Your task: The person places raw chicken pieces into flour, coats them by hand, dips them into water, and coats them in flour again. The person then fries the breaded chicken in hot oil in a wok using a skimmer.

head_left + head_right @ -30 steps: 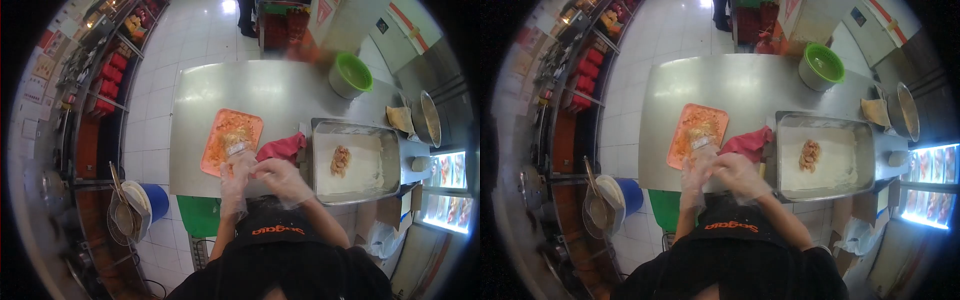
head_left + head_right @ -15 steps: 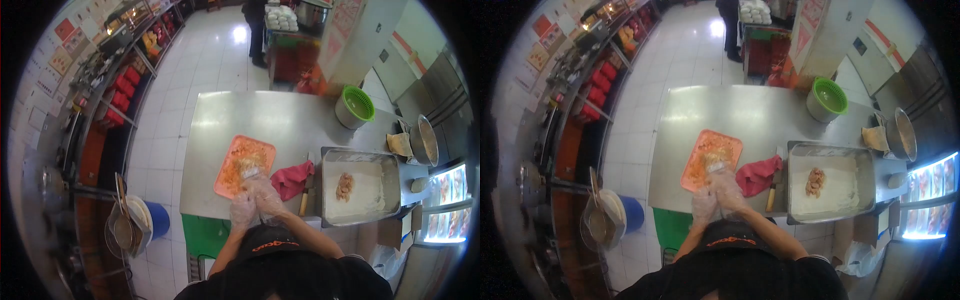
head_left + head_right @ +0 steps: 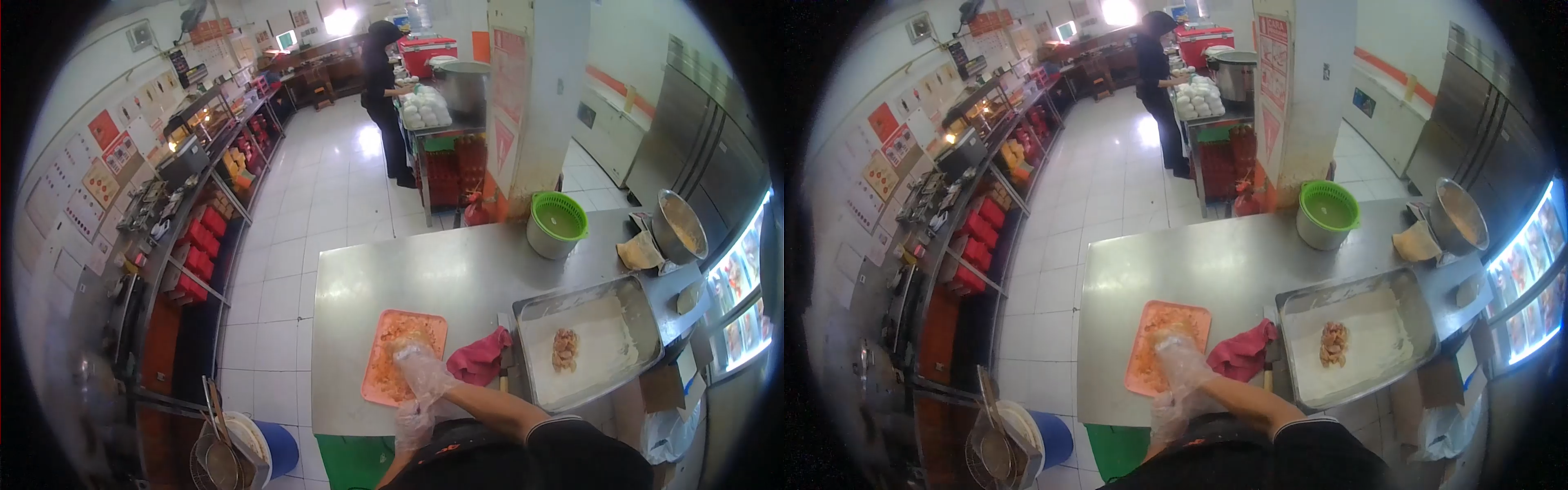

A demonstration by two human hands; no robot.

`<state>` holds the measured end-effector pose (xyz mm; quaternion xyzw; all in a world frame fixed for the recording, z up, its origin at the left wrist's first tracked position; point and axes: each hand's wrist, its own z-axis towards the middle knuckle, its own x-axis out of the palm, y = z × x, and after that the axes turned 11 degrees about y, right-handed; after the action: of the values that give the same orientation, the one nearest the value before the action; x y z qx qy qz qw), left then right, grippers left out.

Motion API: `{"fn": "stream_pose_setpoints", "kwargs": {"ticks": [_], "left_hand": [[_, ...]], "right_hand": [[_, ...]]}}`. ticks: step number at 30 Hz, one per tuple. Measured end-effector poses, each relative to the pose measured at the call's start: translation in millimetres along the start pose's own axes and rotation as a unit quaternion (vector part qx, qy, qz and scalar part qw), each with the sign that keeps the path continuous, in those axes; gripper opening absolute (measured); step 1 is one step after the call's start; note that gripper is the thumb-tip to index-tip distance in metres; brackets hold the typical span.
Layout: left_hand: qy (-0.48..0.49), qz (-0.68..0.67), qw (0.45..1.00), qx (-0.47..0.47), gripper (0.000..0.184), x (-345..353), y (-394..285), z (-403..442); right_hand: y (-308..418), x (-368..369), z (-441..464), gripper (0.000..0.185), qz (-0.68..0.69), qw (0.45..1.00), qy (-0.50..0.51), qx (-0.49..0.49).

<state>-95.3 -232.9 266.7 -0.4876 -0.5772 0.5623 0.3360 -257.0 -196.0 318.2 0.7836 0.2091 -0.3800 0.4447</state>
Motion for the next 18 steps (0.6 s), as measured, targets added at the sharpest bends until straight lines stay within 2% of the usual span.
{"fn": "stream_pose_setpoints", "kwargs": {"ticks": [1,2,3,4,5,6,7,9,10,11,13,14,16,18], "left_hand": [[-0.005,-0.001,1.000,0.005,0.019,0.7,17.1,2.2],[-0.073,-0.006,0.997,-0.003,0.018,2.3,51.9,1.8],[-0.140,-0.012,0.990,-0.012,0.018,2.9,71.6,3.8],[-0.143,-0.012,0.990,-0.005,0.018,0.5,71.8,10.4],[-0.154,-0.223,0.962,-0.017,0.021,-3.1,72.4,17.5],[-0.155,-0.426,0.891,-0.031,0.026,-5.3,71.7,22.8],[-0.155,-0.427,0.890,-0.027,0.026,-10.1,61.3,28.9],[-0.160,-0.412,0.875,-0.198,0.037,-18.8,41.0,45.1],[-0.159,-0.412,0.875,-0.197,0.037,-17.7,40.0,52.8],[-0.115,-0.337,0.924,-0.135,0.038,-16.1,43.2,63.1],[-0.064,-0.250,0.963,-0.074,0.039,-15.6,54.0,72.0],[-0.036,-0.187,0.982,0.000,0.042,-15.7,58.7,75.9],[-0.004,-0.111,0.990,0.083,0.045,-17.8,45.8,82.4],[-0.015,-0.068,0.996,0.058,0.048,-13.5,30.0,84.2]], "right_hand": [[7.1,-11.2,-3.5,0.065,0.010,0.996,0.079,0.036],[9.8,-14.7,-9.4,0.065,0.003,0.997,0.076,0.033],[11.1,-9.0,-18.4,0.066,-0.016,1.000,-0.007,0.009],[10.8,-1.9,-19.1,0.066,-0.026,0.998,-0.051,-0.005],[10.5,5.3,-19.8,0.067,-0.038,0.995,-0.096,-0.018],[7.7,15.0,-17.1,0.064,-0.032,0.992,-0.120,-0.008],[5.4,19.8,-13.4,0.061,-0.024,0.989,-0.143,0.001],[-1.2,24.2,-1.4,0.060,-0.069,0.991,-0.115,-0.011],[-3.2,26.1,4.5,0.058,-0.109,0.990,-0.084,-0.020],[-5.9,25.1,15.4,0.058,-0.107,0.990,-0.086,-0.018],[-7.7,19.3,36.6,0.057,-0.095,0.985,0.132,0.057],[-7.6,16.3,43.3,0.056,-0.085,0.974,0.195,0.075],[-11.2,12.2,47.7,0.054,-0.071,0.973,0.210,0.072],[-13.5,9.0,51.2,0.052,-0.063,0.972,0.215,0.066]]}}
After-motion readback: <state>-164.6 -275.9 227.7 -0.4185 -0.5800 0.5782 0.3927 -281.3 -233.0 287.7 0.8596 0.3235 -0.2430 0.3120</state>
